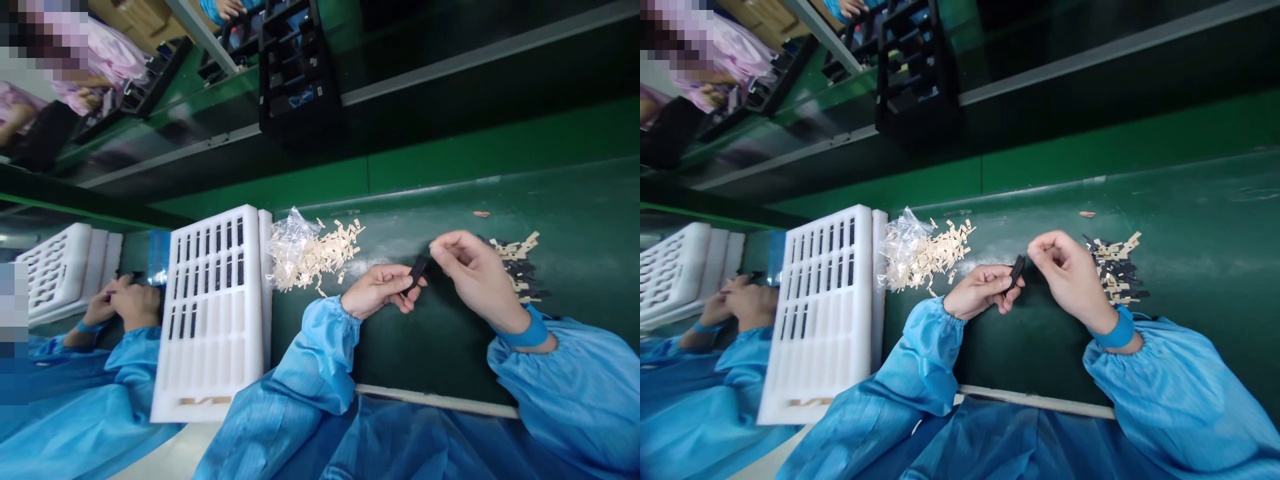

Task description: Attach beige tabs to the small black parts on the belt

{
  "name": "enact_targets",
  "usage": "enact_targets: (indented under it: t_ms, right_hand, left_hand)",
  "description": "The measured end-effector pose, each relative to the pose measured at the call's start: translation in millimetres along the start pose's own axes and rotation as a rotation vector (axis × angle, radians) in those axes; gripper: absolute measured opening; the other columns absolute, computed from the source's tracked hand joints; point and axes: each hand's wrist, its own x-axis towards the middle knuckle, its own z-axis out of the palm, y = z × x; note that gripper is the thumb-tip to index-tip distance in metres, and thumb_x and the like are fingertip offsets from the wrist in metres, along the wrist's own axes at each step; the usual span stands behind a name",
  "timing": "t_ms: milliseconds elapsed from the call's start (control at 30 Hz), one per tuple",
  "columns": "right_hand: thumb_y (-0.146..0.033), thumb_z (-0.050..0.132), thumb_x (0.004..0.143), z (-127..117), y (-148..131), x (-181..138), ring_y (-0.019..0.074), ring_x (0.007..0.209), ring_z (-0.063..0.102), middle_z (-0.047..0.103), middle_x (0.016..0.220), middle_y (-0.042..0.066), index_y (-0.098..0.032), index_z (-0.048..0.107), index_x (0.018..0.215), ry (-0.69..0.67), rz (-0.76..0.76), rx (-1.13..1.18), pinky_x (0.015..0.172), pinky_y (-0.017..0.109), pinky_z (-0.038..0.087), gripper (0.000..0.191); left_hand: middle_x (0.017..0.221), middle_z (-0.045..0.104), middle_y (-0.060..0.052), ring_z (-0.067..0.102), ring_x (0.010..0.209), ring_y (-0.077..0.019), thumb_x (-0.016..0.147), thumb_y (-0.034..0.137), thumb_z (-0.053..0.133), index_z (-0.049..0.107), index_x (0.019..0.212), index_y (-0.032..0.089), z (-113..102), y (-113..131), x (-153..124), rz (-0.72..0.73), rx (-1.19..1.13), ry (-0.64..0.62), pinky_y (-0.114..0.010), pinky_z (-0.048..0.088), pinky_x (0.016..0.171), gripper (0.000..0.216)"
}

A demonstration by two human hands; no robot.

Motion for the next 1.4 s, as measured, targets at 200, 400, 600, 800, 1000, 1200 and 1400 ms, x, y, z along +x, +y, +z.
enact_targets:
  t_ms: [200, 400, 600, 800, 1000, 1200, 1400]
  right_hand:
    - [-0.051, 0.061, 0.099, -1.1, -5.9, -3.3, 0.0148, 0.068, 0.055, 0.061, 0.089, 0.003, -0.028, 0.074, 0.119, -0.192, -0.022, 0.058, 0.062, 0.029, 0.046, 0.034]
    - [-0.046, 0.071, 0.092, 11.2, -4.0, -14.0, 0.0124, 0.061, 0.051, 0.058, 0.083, 0.003, -0.024, 0.076, 0.089, -0.308, 0.133, 0.396, 0.057, 0.028, 0.045, 0.024]
    - [-0.047, 0.077, 0.085, 13.3, -6.5, -12.2, 0.0109, 0.054, 0.040, 0.046, 0.057, -0.002, -0.019, 0.075, 0.077, -0.357, 0.414, 0.613, 0.052, 0.026, 0.037, 0.029]
    - [-0.056, 0.067, 0.093, 11.4, -1.1, -11.0, 0.0134, 0.058, 0.044, 0.052, 0.066, 0.001, -0.022, 0.081, 0.097, -0.273, 0.287, 0.495, 0.053, 0.029, 0.037, 0.037]
    - [-0.048, 0.066, 0.096, 8.4, 2.9, -10.3, 0.0137, 0.059, 0.045, 0.053, 0.069, 0.002, -0.022, 0.081, 0.096, -0.305, 0.231, 0.478, 0.054, 0.029, 0.039, 0.030]
    - [-0.041, 0.056, 0.103, 2.3, 4.6, -6.4, 0.0149, 0.073, 0.059, 0.064, 0.092, 0.005, -0.023, 0.077, 0.117, -0.208, -0.135, -0.005, 0.067, 0.030, 0.048, 0.030]
    - [-0.027, 0.069, 0.096, -1.1, 3.8, -7.8, 0.0129, 0.073, 0.056, 0.061, 0.094, 0.002, -0.023, 0.070, 0.128, -0.145, -0.414, -0.379, 0.066, 0.027, 0.047, 0.033]
  left_hand:
    - [0.074, 0.064, -0.003, 0.066, 0.060, -0.0091, 0.082, 0.050, 0.081, 0.071, 0.104, 0.010, 0.9, -1.4, -1.8, 0.016, -0.038, -0.047, -0.018, 0.054, 0.057, 0.047]
    - [0.073, 0.065, -0.004, 0.065, 0.059, -0.0107, 0.077, 0.054, 0.084, 0.070, 0.099, 0.009, -2.7, -4.2, -3.5, -0.017, -0.037, -0.106, -0.020, 0.055, 0.056, 0.051]
    - [0.073, 0.066, -0.005, 0.065, 0.060, -0.0113, 0.079, 0.055, 0.082, 0.073, 0.102, 0.009, -5.1, -2.6, -3.7, -0.016, 0.029, -0.153, -0.021, 0.056, 0.057, 0.052]
    - [0.078, 0.067, -0.006, 0.066, 0.062, -0.0108, 0.082, 0.055, 0.080, 0.074, 0.105, 0.009, -2.5, 0.4, -2.8, 0.034, 0.049, -0.086, -0.020, 0.055, 0.057, 0.051]
    - [0.080, 0.068, -0.006, 0.067, 0.064, -0.0116, 0.083, 0.054, 0.079, 0.073, 0.101, 0.008, 2.5, 4.0, -4.2, 0.071, 0.095, -0.072, -0.023, 0.058, 0.060, 0.050]
    - [0.080, 0.069, -0.005, 0.067, 0.064, -0.0112, 0.082, 0.060, 0.077, 0.069, 0.098, 0.009, 8.4, 3.0, -1.5, 0.156, 0.141, 0.047, -0.023, 0.057, 0.062, 0.053]
    - [0.080, 0.067, -0.004, 0.063, 0.062, -0.0081, 0.085, 0.064, 0.070, 0.067, 0.093, 0.010, 11.1, -5.1, 3.3, 0.282, 0.233, 0.129, -0.022, 0.055, 0.064, 0.055]
